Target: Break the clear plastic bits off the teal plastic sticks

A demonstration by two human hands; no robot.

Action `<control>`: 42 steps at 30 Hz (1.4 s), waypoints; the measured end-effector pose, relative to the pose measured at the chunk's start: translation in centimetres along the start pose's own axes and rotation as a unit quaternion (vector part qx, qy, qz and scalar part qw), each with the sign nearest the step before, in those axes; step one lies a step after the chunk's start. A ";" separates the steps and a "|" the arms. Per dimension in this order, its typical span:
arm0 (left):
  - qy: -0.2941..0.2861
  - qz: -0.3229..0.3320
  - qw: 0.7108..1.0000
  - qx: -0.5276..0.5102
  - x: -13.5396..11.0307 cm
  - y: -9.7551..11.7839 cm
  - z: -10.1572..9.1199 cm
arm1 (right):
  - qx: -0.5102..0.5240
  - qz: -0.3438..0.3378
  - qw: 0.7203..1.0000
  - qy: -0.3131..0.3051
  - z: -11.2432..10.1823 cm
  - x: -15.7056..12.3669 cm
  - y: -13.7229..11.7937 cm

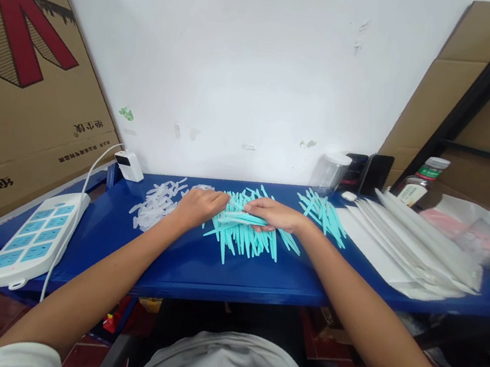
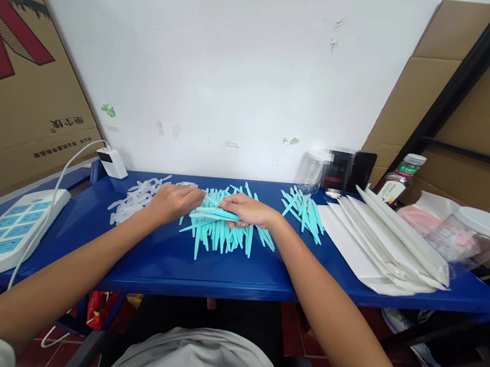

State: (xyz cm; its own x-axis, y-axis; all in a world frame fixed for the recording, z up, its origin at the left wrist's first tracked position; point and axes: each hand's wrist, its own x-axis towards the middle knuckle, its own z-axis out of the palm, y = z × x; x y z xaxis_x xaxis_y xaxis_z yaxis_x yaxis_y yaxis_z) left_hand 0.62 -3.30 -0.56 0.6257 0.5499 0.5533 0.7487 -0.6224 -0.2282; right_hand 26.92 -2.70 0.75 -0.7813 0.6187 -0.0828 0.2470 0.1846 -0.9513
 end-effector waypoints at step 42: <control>-0.051 -0.460 0.473 -0.750 0.6 -3.2 0.2 | -0.064 -0.016 0.978 0.199 -0.1 0.7 0.3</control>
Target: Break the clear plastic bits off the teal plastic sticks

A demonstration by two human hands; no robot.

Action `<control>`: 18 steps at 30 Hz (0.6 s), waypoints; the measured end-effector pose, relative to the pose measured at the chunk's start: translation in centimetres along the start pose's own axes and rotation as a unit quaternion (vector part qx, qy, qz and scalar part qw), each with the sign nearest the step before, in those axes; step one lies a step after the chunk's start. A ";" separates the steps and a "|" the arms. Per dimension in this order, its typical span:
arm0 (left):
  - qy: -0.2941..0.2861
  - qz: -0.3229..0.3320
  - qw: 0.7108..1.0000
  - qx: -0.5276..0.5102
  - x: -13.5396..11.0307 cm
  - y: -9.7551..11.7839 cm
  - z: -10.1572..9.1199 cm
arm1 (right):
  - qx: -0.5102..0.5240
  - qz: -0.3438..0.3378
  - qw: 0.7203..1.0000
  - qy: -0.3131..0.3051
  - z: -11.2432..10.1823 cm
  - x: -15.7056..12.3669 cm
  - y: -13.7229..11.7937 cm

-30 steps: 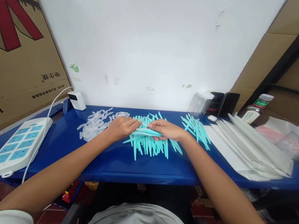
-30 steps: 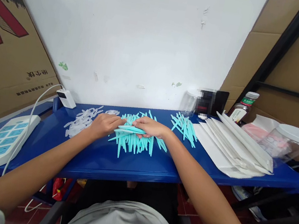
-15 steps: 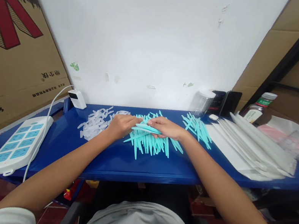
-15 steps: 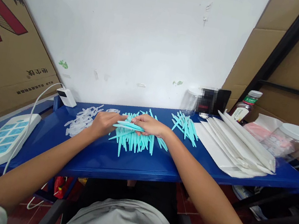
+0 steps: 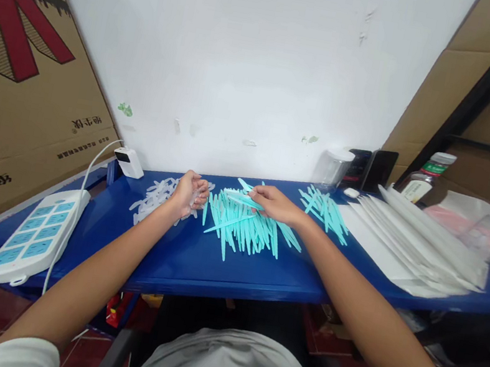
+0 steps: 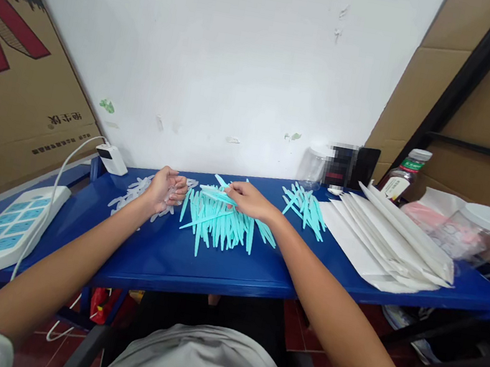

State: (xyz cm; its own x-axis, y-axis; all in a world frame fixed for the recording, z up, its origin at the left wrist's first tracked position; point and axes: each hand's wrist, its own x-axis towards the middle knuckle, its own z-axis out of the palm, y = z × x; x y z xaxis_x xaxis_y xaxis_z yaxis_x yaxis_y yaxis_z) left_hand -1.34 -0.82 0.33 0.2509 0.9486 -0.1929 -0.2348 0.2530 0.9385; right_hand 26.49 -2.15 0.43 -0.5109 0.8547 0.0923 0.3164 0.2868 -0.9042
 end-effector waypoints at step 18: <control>-0.013 -0.061 0.996 -0.065 0.4 -0.1 0.0 | -0.044 -0.071 0.996 0.032 -0.3 0.9 1.6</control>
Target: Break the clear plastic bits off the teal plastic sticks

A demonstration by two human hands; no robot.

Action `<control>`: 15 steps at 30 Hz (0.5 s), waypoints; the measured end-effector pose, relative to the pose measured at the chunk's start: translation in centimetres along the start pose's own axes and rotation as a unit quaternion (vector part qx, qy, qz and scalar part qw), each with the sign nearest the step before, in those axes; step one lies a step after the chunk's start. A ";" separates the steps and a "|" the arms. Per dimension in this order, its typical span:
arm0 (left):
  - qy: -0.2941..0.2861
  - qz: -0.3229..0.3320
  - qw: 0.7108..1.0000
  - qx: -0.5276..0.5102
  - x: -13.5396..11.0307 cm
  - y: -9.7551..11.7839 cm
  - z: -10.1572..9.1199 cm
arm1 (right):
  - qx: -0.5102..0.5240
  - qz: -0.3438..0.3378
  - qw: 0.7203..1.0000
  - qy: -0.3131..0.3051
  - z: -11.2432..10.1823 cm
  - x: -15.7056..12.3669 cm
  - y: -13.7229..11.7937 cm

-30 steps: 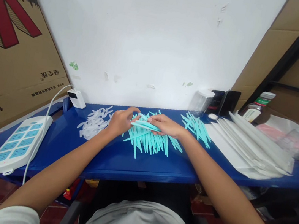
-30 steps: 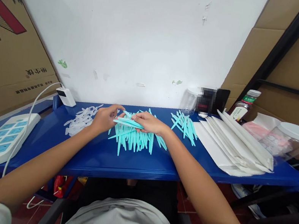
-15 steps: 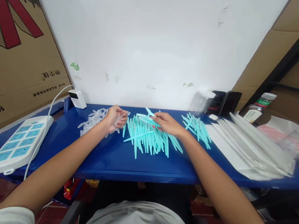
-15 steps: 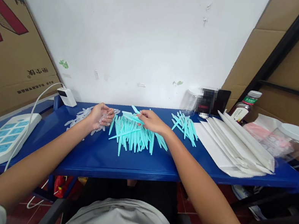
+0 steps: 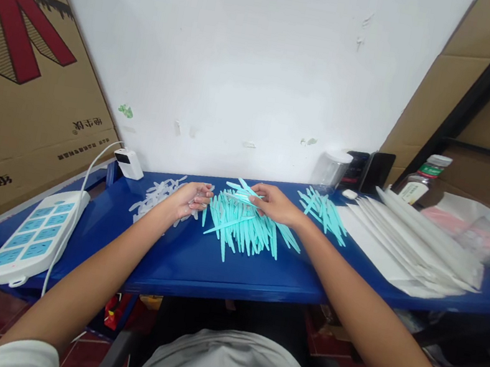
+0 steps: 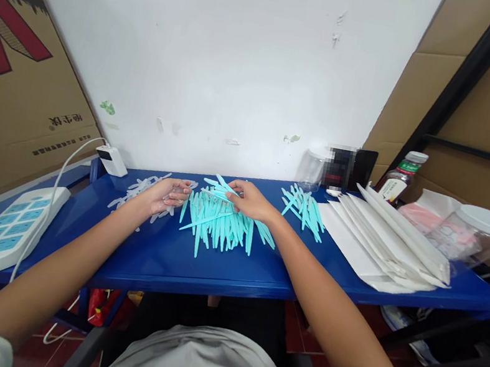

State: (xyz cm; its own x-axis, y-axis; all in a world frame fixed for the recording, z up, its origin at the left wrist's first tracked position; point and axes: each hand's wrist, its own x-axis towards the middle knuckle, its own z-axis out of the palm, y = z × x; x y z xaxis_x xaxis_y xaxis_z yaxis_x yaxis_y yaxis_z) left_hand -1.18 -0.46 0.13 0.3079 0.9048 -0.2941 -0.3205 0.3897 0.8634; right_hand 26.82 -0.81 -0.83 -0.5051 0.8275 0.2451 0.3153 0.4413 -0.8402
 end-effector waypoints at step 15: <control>-0.052 -0.033 0.995 0.076 -0.1 -0.2 -0.3 | 0.033 -0.020 0.999 0.028 -0.1 -0.2 -0.2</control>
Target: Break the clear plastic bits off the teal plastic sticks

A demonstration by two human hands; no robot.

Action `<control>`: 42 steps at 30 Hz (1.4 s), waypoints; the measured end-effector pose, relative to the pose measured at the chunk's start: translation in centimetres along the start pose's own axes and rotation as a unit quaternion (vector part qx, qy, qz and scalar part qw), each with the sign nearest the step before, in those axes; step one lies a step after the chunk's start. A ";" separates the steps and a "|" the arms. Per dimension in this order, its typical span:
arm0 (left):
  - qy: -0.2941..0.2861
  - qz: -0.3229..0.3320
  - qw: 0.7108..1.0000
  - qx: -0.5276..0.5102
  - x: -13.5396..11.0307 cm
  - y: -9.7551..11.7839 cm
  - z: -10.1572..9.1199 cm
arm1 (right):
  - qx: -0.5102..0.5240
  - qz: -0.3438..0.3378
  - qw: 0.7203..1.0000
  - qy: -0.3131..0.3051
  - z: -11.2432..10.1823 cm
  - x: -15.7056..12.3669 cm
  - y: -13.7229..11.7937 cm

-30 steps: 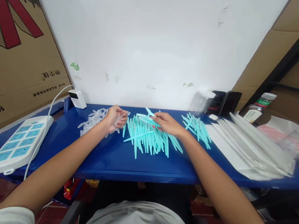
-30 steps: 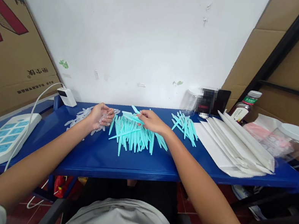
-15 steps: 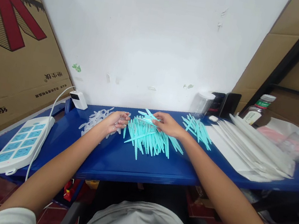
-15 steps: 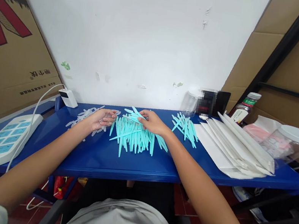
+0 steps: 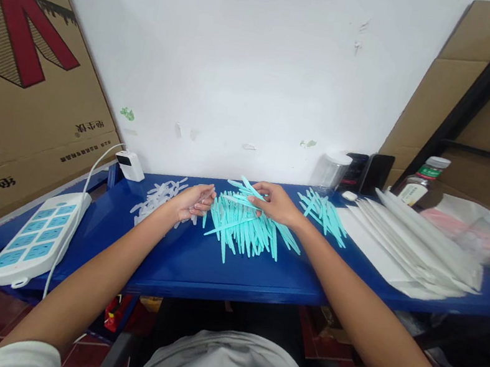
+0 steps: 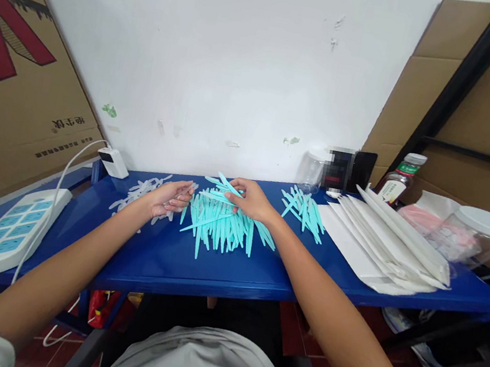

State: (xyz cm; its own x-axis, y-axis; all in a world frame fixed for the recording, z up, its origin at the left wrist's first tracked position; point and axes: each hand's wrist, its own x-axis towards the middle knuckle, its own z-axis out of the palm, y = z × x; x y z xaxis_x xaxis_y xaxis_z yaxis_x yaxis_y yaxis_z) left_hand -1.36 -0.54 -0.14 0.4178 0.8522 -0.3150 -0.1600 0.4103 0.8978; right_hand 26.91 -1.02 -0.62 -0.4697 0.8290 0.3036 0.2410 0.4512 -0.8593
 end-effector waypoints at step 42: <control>-0.037 0.134 0.984 0.113 -1.1 -0.5 1.7 | 0.007 -0.005 1.000 -0.002 0.2 -0.1 -0.3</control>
State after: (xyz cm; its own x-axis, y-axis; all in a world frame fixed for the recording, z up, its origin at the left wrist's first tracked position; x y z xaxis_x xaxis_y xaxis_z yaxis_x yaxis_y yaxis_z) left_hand -0.22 -2.21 0.30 0.4526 0.8907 -0.0427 -0.0729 0.0846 0.9937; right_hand 26.73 -1.32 -0.44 -0.4756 0.8233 0.3099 0.2250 0.4544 -0.8619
